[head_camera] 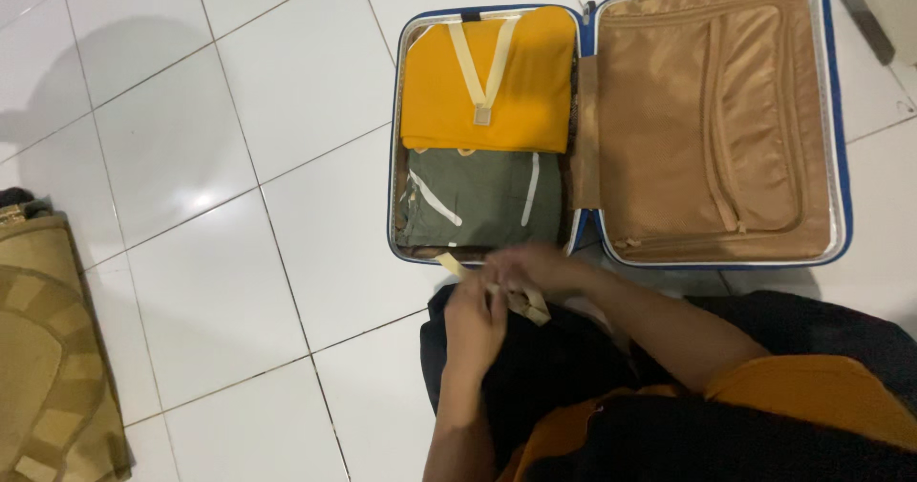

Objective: The person unpacks a blue suitcase by removing toiletries and folded clothes, placing them into a nearby cabinet. The person then secures the suitcase straps, closes the suitcase, and moves it aside.

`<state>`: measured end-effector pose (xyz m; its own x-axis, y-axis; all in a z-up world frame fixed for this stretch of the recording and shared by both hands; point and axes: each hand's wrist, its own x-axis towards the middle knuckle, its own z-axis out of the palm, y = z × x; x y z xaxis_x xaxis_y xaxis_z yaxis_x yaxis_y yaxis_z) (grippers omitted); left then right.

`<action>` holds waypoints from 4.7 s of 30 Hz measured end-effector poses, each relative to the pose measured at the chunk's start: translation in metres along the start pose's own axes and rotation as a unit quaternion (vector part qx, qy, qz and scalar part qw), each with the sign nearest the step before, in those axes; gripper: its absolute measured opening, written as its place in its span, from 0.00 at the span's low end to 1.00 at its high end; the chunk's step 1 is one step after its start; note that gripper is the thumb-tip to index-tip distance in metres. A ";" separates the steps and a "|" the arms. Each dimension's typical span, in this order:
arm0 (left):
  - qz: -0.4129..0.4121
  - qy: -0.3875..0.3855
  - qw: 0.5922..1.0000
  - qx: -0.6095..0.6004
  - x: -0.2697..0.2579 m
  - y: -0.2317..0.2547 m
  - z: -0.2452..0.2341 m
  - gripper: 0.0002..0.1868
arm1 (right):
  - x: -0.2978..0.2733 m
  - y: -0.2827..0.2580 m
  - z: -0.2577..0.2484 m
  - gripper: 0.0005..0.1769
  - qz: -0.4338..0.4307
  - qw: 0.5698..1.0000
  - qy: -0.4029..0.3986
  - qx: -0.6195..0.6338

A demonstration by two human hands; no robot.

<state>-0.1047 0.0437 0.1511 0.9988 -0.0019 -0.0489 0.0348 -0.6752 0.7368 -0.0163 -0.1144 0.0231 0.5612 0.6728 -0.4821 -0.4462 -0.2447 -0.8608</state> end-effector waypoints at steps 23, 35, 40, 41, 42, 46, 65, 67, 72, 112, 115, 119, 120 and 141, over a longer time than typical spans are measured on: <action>0.030 -0.111 0.972 0.206 0.008 -0.057 0.083 0.34 | 0.144 0.099 -0.109 0.74 0.258 0.865 0.312 0.295; 0.035 -0.093 0.975 0.197 0.007 -0.056 0.082 0.32 | 0.140 0.072 -0.103 0.52 0.184 0.903 0.301 0.246; 0.038 -0.092 0.976 0.196 0.010 -0.055 0.082 0.32 | 0.137 0.049 -0.103 0.48 0.166 0.896 0.317 0.261; 0.035 -0.092 0.975 0.198 0.008 -0.055 0.082 0.31 | 0.135 0.050 -0.101 0.48 0.171 0.896 0.328 0.245; 0.032 -0.092 0.975 0.199 0.005 -0.056 0.083 0.30 | 0.133 0.053 -0.098 0.47 0.147 0.903 0.334 0.225; 0.051 -0.079 0.976 0.197 0.005 -0.056 0.081 0.32 | 0.124 0.058 -0.090 0.48 0.094 0.902 0.418 0.052; 0.063 -0.057 0.979 0.187 0.006 -0.062 0.085 0.29 | 0.133 -0.021 -0.152 0.45 -0.018 0.807 0.557 -0.196; 0.053 -0.070 0.979 0.184 0.007 -0.063 0.085 0.29 | 0.143 -0.027 -0.159 0.46 0.018 0.823 0.554 -0.124; 0.032 -0.092 0.979 0.179 0.010 -0.059 0.084 0.31 | 0.166 -0.035 -0.163 0.56 0.122 0.808 0.567 0.104; -0.008 -0.142 0.976 0.165 0.019 -0.048 0.079 0.33 | 0.188 -0.052 -0.171 0.53 0.059 0.789 0.599 -0.125; -0.004 -0.136 0.975 0.174 0.018 -0.046 0.078 0.33 | 0.184 -0.032 -0.203 0.56 -0.023 0.820 0.571 0.016; 0.004 -0.119 0.980 0.161 0.016 -0.047 0.078 0.32 | 0.194 -0.016 -0.228 0.50 0.043 0.872 0.455 0.175; 0.002 -0.119 0.980 0.158 0.016 -0.047 0.078 0.32 | 0.197 -0.015 -0.233 0.51 0.042 0.873 0.446 0.192; -0.007 -0.159 0.972 0.174 0.023 -0.046 0.074 0.32 | 0.198 -0.116 -0.247 0.34 -0.022 0.900 0.418 0.120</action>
<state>-0.0862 0.0205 0.0660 0.9353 -0.1808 -0.3043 -0.0204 -0.8858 0.4637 0.3186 -0.1249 -0.0132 0.8654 -0.1077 -0.4893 -0.4927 -0.0060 -0.8702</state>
